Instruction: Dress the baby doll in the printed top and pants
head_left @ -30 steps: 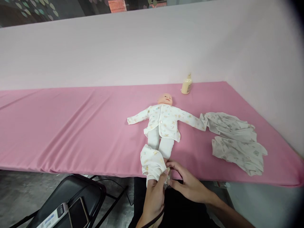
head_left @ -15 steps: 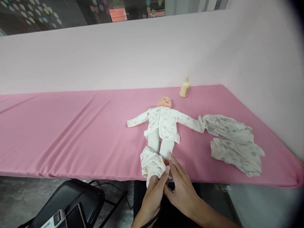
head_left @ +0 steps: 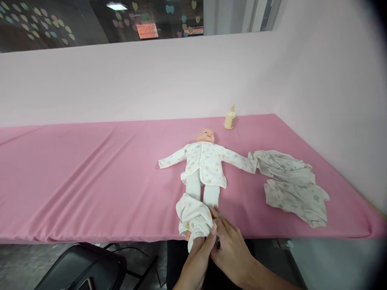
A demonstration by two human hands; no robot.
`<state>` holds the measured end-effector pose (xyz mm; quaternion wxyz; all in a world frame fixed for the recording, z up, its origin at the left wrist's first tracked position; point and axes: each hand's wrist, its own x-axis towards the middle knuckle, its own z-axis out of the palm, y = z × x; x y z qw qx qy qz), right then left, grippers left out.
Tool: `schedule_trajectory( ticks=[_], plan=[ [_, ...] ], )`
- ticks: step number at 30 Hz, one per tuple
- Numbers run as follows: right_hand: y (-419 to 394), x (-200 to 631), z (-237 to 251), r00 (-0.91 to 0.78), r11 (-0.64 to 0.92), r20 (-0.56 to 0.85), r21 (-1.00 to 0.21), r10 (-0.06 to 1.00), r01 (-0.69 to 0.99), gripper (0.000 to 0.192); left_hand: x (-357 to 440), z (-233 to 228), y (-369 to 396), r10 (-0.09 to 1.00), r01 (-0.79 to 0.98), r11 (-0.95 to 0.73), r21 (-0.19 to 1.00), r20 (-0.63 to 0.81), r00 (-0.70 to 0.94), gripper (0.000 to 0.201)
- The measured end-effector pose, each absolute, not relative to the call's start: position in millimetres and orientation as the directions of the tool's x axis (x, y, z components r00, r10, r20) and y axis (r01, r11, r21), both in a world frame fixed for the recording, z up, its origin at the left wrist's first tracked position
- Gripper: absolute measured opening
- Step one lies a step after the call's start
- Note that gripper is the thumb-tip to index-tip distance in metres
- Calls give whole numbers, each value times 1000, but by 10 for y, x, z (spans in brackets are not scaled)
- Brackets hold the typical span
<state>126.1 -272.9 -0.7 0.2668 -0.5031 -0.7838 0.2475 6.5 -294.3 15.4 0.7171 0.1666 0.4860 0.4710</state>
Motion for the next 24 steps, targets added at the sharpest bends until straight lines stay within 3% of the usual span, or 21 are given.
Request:
schedule_trajectory(
  ticks=[8, 16, 19, 24],
  plan=[
    [-2686, 1302, 124, -453, 428, 129, -623, 882, 655, 61, 252, 105, -2949, 861, -471, 426, 773, -506, -52, 74],
    [-2661, 1376, 64, -332, 306, 72, -606, 941, 734, 34, 356, -45, -2977, 847, -560, 351, 751, -510, -152, 72],
    [-2619, 1417, -36, -265, 262, 84, -592, 961, 762, 30, 359, -40, -2955, 853, -584, 296, 756, -484, -194, 65],
    [-2524, 1542, -90, -324, 330, 131, -633, 937, 700, 45, 287, 14, -2921, 873, -660, 254, 707, -461, -158, 35]
  ],
)
